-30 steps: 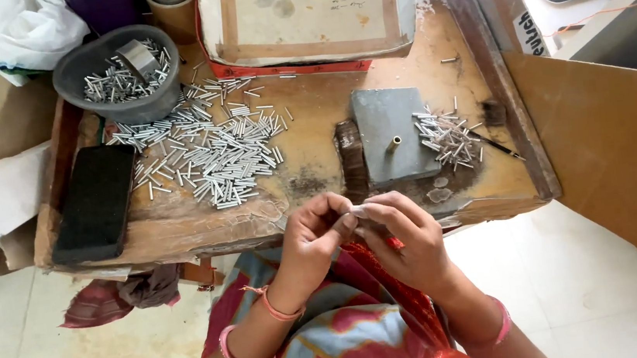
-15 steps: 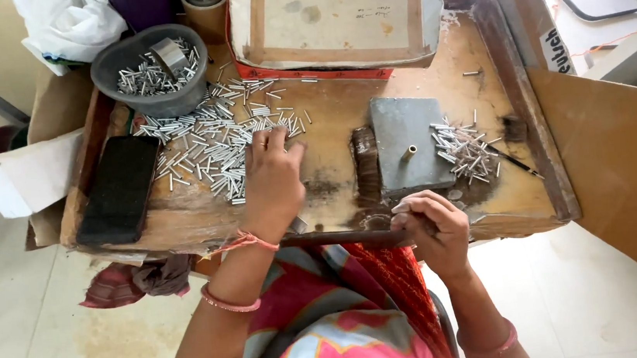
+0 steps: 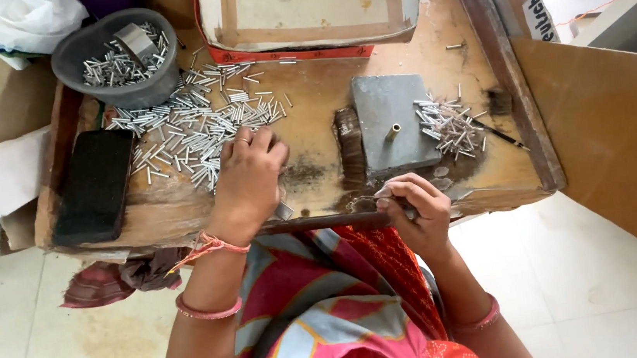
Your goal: Assembling small metal pins with plastic or rubber caps by hand at a workbench.
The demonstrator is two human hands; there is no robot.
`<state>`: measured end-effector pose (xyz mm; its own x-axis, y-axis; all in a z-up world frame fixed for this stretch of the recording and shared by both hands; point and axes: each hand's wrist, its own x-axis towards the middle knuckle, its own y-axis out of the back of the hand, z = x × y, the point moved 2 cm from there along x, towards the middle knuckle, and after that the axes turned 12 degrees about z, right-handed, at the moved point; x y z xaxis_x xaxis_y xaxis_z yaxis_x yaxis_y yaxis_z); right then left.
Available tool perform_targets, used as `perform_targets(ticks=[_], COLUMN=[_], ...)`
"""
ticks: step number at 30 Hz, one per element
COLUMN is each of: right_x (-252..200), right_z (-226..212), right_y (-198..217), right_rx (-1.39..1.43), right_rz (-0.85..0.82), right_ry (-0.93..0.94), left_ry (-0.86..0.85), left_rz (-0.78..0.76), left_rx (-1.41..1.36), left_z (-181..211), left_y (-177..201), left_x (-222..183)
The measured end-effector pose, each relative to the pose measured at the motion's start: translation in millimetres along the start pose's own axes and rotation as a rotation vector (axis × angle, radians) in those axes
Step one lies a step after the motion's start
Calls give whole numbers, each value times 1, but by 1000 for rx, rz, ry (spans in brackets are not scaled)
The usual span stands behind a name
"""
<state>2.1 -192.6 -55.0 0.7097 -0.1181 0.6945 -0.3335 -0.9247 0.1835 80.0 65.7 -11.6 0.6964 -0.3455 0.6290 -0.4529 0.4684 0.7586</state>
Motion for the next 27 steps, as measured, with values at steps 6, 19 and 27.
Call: perform_targets(ticks=[6, 19, 27], right_x=[0, 5, -7], right_z=[-2, -7, -5], right_y=[-2, 0, -14], right_rx=[4, -79, 343], right_rz=[31, 35, -21], right_ry=[5, 97, -325], left_ry=[21, -73, 177], left_rz=[200, 134, 307], left_rx=[-111, -269, -610], left_z=[5, 66, 82], left_y=[-16, 33, 34], left_x=[-11, -78, -54])
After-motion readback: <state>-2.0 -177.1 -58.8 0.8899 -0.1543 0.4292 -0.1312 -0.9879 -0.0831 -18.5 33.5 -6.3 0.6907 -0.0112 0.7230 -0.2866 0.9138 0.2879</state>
